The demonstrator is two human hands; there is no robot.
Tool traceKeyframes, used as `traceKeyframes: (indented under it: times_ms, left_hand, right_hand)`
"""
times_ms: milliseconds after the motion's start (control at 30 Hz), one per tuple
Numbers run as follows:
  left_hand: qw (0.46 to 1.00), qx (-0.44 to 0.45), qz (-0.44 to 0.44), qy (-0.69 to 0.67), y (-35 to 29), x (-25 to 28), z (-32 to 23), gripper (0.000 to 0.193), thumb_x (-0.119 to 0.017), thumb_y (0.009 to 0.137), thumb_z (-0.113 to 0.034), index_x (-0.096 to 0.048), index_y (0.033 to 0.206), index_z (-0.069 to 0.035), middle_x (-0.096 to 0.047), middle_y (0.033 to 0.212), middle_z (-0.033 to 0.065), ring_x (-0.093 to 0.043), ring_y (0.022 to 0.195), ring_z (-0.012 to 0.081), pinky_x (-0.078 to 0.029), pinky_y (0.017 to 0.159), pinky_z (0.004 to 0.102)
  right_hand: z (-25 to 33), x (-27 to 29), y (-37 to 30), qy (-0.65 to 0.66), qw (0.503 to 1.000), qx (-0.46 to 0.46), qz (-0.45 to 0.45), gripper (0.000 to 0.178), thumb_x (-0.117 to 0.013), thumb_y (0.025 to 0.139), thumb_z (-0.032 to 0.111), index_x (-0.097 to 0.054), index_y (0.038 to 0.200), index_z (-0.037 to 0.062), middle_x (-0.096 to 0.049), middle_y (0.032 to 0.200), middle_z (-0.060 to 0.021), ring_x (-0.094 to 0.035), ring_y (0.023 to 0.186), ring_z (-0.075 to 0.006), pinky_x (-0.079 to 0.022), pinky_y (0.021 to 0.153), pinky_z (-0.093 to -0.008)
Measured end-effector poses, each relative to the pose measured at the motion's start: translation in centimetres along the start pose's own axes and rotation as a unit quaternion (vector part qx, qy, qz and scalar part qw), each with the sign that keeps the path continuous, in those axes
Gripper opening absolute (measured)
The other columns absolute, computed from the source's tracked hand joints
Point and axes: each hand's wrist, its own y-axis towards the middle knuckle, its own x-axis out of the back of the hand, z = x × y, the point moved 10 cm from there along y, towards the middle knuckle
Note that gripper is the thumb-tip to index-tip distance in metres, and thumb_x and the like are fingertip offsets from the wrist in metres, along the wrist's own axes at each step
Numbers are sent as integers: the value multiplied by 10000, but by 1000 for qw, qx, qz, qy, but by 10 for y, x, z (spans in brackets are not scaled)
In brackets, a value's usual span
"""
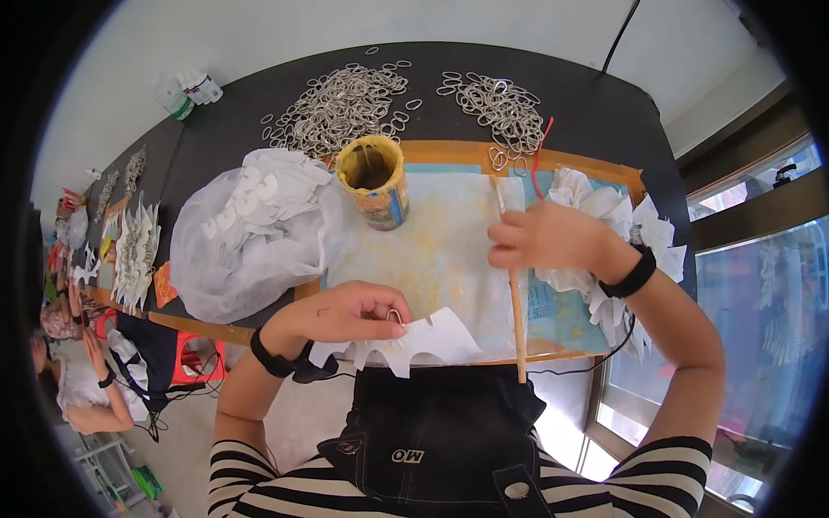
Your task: Applying adhesive with a brush to white shoe components and assembling parts.
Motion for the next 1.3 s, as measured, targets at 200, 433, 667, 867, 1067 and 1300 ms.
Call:
traceKeyframes:
  times_ms: [200, 433, 667, 867, 1067, 1300]
  left_hand:
    - [998, -14, -16, -62, 5, 15, 11, 130, -577, 909, -117, -572, 1000, -25, -579, 812, -32, -500, 698, 18, -407, 615, 180]
    - [989, -28, -7, -147, 7, 18, 21, 149, -573, 913, -112, -558, 1031, -21, -585, 827, -25, -506, 719, 15, -405, 625, 178]
    - [978, -38, -41, -201, -1, 23, 16, 143, -600, 898, -124, -568, 1006, -36, -562, 777, -55, -461, 685, -3, -366, 593, 170]
    - [986, -13, -101, -135, -8, 39, 16, 175, -602, 897, -179, -564, 986, -33, -567, 713, -6, -478, 637, 48, -402, 586, 208]
    - [989, -5, -110, -95, -6, 44, 17, 188, -600, 892, -196, -565, 981, -35, -615, 714, 59, -562, 604, 112, -451, 572, 247]
    - [992, 13, -100, -77, -4, 40, 22, 170, -608, 880, -212, -580, 980, -78, -630, 696, 57, -618, 599, 147, -464, 555, 267]
  right_hand:
    - [-81, 83, -59, 142, 865, -247, -413, 111, -571, 837, 70, -488, 911, 78, -555, 851, -39, -522, 578, -133, -473, 547, -252]
    - [-127, 130, -66, 465, 635, -376, -490, 94, -549, 895, 60, -506, 963, 13, -534, 789, -36, -469, 558, -55, -466, 544, -215]
    - [-108, 143, 16, 591, 637, -245, -430, 216, -497, 922, 222, -463, 975, 15, -423, 664, 13, -428, 483, -49, -433, 452, -204]
    - [-120, 129, 31, 488, 700, -306, -421, 319, -564, 881, 329, -390, 884, 61, -405, 587, -16, -422, 464, -63, -398, 423, -183]
    - [-125, 94, 36, 497, 683, -381, -376, 427, -682, 793, 378, -405, 837, 55, -430, 599, -24, -430, 459, -61, -372, 432, -169]
    - [-120, 86, 80, 482, 824, -184, -235, 296, -643, 753, 254, -459, 810, 29, -486, 664, -38, -487, 524, -93, -382, 488, -192]
